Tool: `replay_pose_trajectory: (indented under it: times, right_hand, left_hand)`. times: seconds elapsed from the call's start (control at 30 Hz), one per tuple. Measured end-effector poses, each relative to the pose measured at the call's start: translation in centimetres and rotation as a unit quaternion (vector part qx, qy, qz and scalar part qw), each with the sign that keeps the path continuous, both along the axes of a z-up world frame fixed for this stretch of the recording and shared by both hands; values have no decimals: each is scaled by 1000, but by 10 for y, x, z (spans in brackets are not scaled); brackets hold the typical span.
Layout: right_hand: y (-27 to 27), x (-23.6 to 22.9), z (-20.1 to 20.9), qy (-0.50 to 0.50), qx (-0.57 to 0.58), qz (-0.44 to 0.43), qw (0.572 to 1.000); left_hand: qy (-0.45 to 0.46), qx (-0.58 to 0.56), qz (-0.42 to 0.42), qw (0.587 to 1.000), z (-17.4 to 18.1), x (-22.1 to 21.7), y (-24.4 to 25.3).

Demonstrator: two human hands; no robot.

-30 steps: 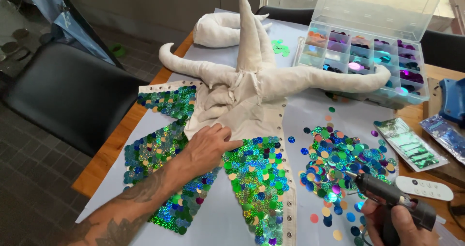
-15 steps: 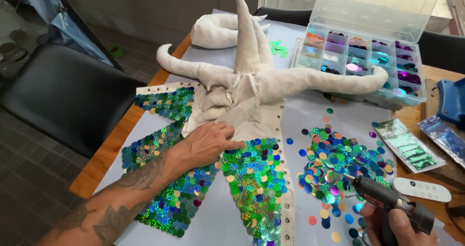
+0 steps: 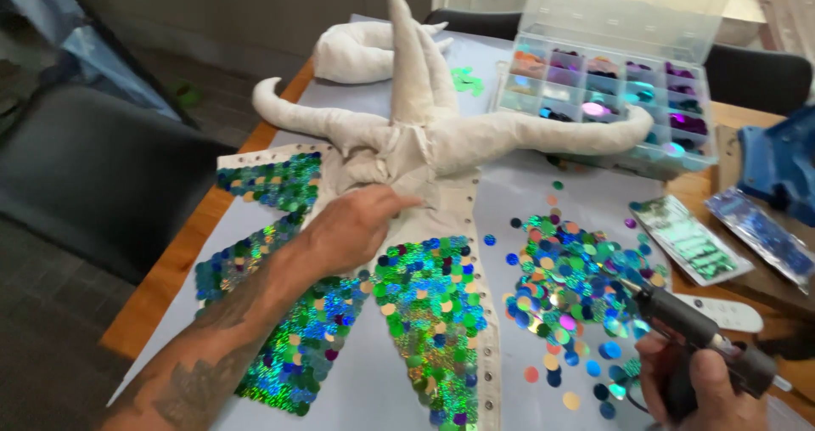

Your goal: Gluing decorative sequins onto a fabric garment or accessory using a hot glue gun.

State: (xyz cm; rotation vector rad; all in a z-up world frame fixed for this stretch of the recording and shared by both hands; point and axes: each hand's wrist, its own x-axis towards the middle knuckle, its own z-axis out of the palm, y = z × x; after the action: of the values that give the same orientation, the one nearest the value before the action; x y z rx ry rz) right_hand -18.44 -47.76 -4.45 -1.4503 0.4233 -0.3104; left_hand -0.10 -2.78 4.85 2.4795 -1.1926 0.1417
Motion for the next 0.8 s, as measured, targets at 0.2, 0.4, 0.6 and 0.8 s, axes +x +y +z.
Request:
replay_pose_trajectory:
  times: [0.2, 0.4, 0.6, 0.8]
  right_hand:
    - [32, 10, 48, -201, 73, 51, 976]
    - [34, 4, 45, -220, 42, 13, 975]
    - [46, 1, 52, -233, 24, -2, 972]
    - [39, -3, 43, -230, 37, 13, 973]
  left_hand:
    - [83, -156, 54, 983, 0, -11, -57]
    - [128, -81, 4, 988, -25, -24, -127]
    - [165, -61, 15, 984, -30, -39, -155]
    - [153, -60, 64, 984, -44, -46, -166]
